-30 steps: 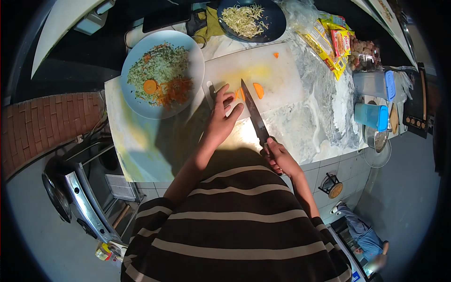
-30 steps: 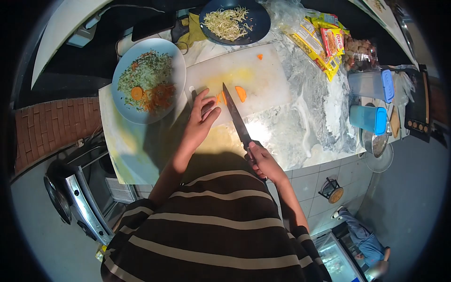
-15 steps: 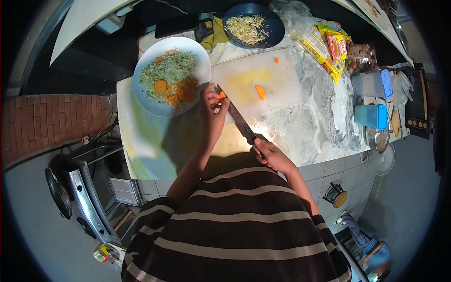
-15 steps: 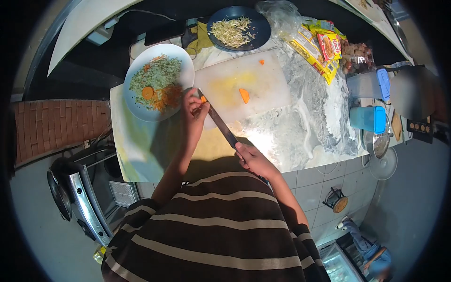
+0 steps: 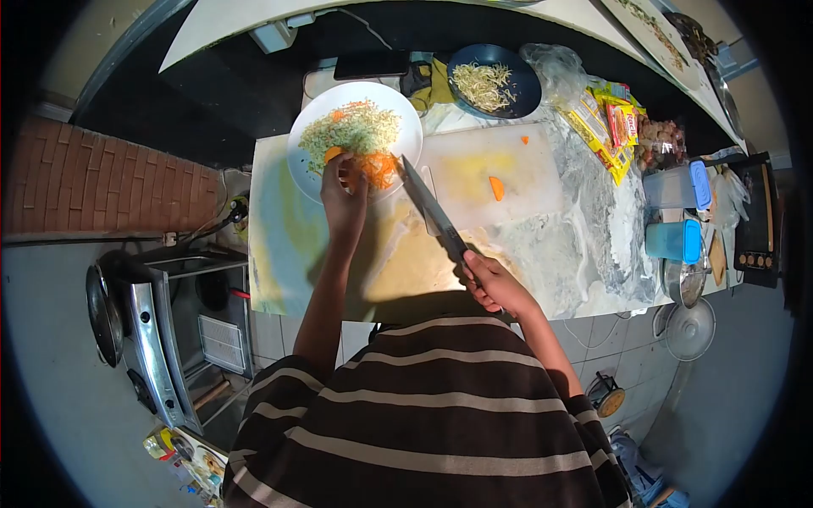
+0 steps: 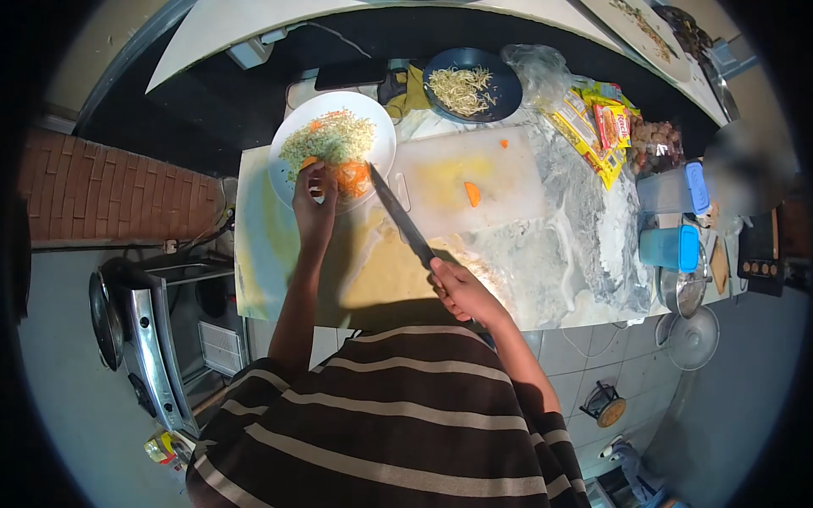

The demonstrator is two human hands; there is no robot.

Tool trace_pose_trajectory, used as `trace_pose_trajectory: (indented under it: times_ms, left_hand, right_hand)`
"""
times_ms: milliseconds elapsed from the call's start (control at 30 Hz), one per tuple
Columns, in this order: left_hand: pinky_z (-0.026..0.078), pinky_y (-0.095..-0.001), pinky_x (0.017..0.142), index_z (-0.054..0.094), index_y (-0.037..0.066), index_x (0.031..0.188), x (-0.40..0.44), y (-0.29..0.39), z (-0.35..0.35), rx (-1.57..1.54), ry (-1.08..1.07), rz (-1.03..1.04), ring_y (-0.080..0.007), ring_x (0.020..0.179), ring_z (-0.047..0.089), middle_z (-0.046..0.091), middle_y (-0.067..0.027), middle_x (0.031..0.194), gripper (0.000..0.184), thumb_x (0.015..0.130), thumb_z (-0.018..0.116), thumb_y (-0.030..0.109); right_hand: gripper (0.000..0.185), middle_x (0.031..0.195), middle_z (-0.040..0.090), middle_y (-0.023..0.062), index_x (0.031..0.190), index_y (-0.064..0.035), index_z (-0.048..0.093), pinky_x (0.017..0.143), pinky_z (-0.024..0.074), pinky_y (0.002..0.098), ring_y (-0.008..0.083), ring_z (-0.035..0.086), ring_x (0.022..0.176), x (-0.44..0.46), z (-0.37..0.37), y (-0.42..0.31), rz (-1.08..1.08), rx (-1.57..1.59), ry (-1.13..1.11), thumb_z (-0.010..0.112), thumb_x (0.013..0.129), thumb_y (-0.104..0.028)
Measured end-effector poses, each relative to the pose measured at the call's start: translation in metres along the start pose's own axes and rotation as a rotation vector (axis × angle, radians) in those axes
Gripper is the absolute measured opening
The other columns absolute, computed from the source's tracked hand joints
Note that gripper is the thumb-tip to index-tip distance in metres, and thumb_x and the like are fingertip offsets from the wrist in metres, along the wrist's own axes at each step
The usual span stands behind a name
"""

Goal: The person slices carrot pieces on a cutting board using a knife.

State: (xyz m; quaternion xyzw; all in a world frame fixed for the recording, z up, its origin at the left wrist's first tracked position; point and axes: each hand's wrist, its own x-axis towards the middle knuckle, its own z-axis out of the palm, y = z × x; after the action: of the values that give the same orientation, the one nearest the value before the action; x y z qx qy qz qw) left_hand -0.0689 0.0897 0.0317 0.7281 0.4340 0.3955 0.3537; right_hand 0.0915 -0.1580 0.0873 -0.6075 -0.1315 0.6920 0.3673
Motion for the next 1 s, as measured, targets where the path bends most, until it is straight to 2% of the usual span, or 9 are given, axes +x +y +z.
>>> trace_pose_trajectory:
  times_ms: [33, 100, 133, 267, 367, 500, 567, 833, 1000]
  left_hand:
    - [0.048, -0.0313, 0.08, 0.059, 0.004, 0.117, 0.004, -0.004, -0.004, 0.0, -0.006, 0.008, -0.0173, 0.089, 0.06, 0.064, -0.0068, 0.098, 0.03, 0.088, 0.065, 0.007]
    - [0.048, -0.0347, 0.08, 0.061, 0.003, 0.114, 0.019, -0.012, -0.009, 0.156, 0.056, 0.202, -0.0203, 0.09, 0.06, 0.065, -0.0093, 0.099, 0.028, 0.087, 0.066, 0.01]
    - [0.047, -0.0359, 0.08, 0.061, 0.003, 0.111, 0.027, -0.006, -0.013, 0.209, 0.05, 0.186, -0.0219, 0.089, 0.059, 0.064, -0.0105, 0.097, 0.025, 0.087, 0.065, 0.01]
    - [0.048, -0.039, 0.08, 0.062, 0.003, 0.1, 0.087, -0.003, -0.021, 0.192, -0.008, 0.347, -0.0286, 0.087, 0.06, 0.061, -0.0124, 0.09, 0.016, 0.085, 0.065, 0.007]
    - [0.048, -0.0369, 0.067, 0.064, 0.003, 0.086, 0.142, 0.0, -0.006, 0.241, -0.177, 0.43, -0.0256, 0.071, 0.06, 0.061, -0.0116, 0.082, 0.01, 0.086, 0.065, 0.012]
    - [0.047, -0.042, 0.064, 0.061, 0.001, 0.084, 0.225, -0.032, 0.018, 0.529, -0.585, 0.449, -0.0368, 0.071, 0.06, 0.059, -0.0178, 0.075, 0.02, 0.089, 0.063, 0.02]
    - [0.046, -0.0462, 0.065, 0.058, 0.001, 0.082, 0.26, -0.058, 0.033, 0.552, -0.656, 0.571, -0.0422, 0.076, 0.059, 0.06, -0.0206, 0.077, 0.024, 0.09, 0.063, 0.023]
    - [0.048, -0.0483, 0.071, 0.058, 0.004, 0.091, 0.286, -0.046, 0.06, 0.995, -0.889, 0.497, -0.0424, 0.085, 0.061, 0.064, -0.0202, 0.086, 0.04, 0.095, 0.055, 0.044]
    - [0.047, -0.0484, 0.071, 0.059, 0.004, 0.094, 0.288, -0.059, 0.061, 0.84, -0.889, 0.48, -0.0414, 0.083, 0.061, 0.064, -0.0205, 0.087, 0.038, 0.095, 0.056, 0.042]
  right_hand:
    - [0.045, 0.061, 0.037, -0.005, 0.083, -0.0149, 0.043, 0.035, 0.0178, 0.0189, 0.0017, 0.027, 0.043, -0.004, -0.003, 0.004, -0.006, 0.007, 0.003, 0.042, 0.1, -0.056]
    - [0.047, 0.06, 0.036, -0.0052, 0.079, -0.0154, 0.042, 0.035, 0.0202, 0.0191, 0.0022, 0.029, 0.043, -0.012, -0.01, 0.008, 0.01, 0.063, 0.07, 0.043, 0.099, -0.057]
    - [0.045, 0.059, 0.036, -0.0048, 0.08, -0.0152, 0.043, 0.034, 0.0193, 0.0194, 0.002, 0.028, 0.042, -0.015, -0.015, 0.014, -0.013, 0.085, 0.095, 0.043, 0.1, -0.056]
    - [0.045, 0.056, 0.034, -0.0047, 0.083, -0.0145, 0.043, 0.034, 0.018, 0.0208, 0.0033, 0.023, 0.04, -0.027, -0.046, 0.047, -0.072, 0.225, 0.158, 0.041, 0.1, -0.056]
    - [0.045, 0.055, 0.033, -0.0049, 0.083, -0.0143, 0.043, 0.034, 0.0182, 0.0213, 0.004, 0.023, 0.04, -0.052, -0.06, 0.051, -0.032, 0.325, 0.277, 0.041, 0.1, -0.056]
    - [0.047, 0.054, 0.032, -0.0051, 0.083, -0.014, 0.043, 0.034, 0.0187, 0.0218, 0.0043, 0.024, 0.04, -0.073, -0.074, 0.065, -0.044, 0.414, 0.432, 0.041, 0.1, -0.057]
    - [0.046, 0.056, 0.034, -0.0044, 0.083, -0.0135, 0.043, 0.034, 0.0189, 0.0219, 0.0046, 0.025, 0.04, -0.08, -0.078, 0.074, -0.045, 0.454, 0.474, 0.041, 0.1, -0.057]
    - [0.049, 0.057, 0.037, -0.0031, 0.085, -0.0118, 0.045, 0.034, 0.0218, 0.0207, 0.004, 0.028, 0.041, -0.084, -0.074, 0.084, -0.008, 0.564, 0.448, 0.04, 0.1, -0.058]
    - [0.047, 0.057, 0.032, -0.0053, 0.083, -0.0142, 0.042, 0.034, 0.0198, 0.0205, 0.0033, 0.024, 0.042, -0.081, -0.074, 0.084, -0.037, 0.619, 0.387, 0.04, 0.1, -0.058]
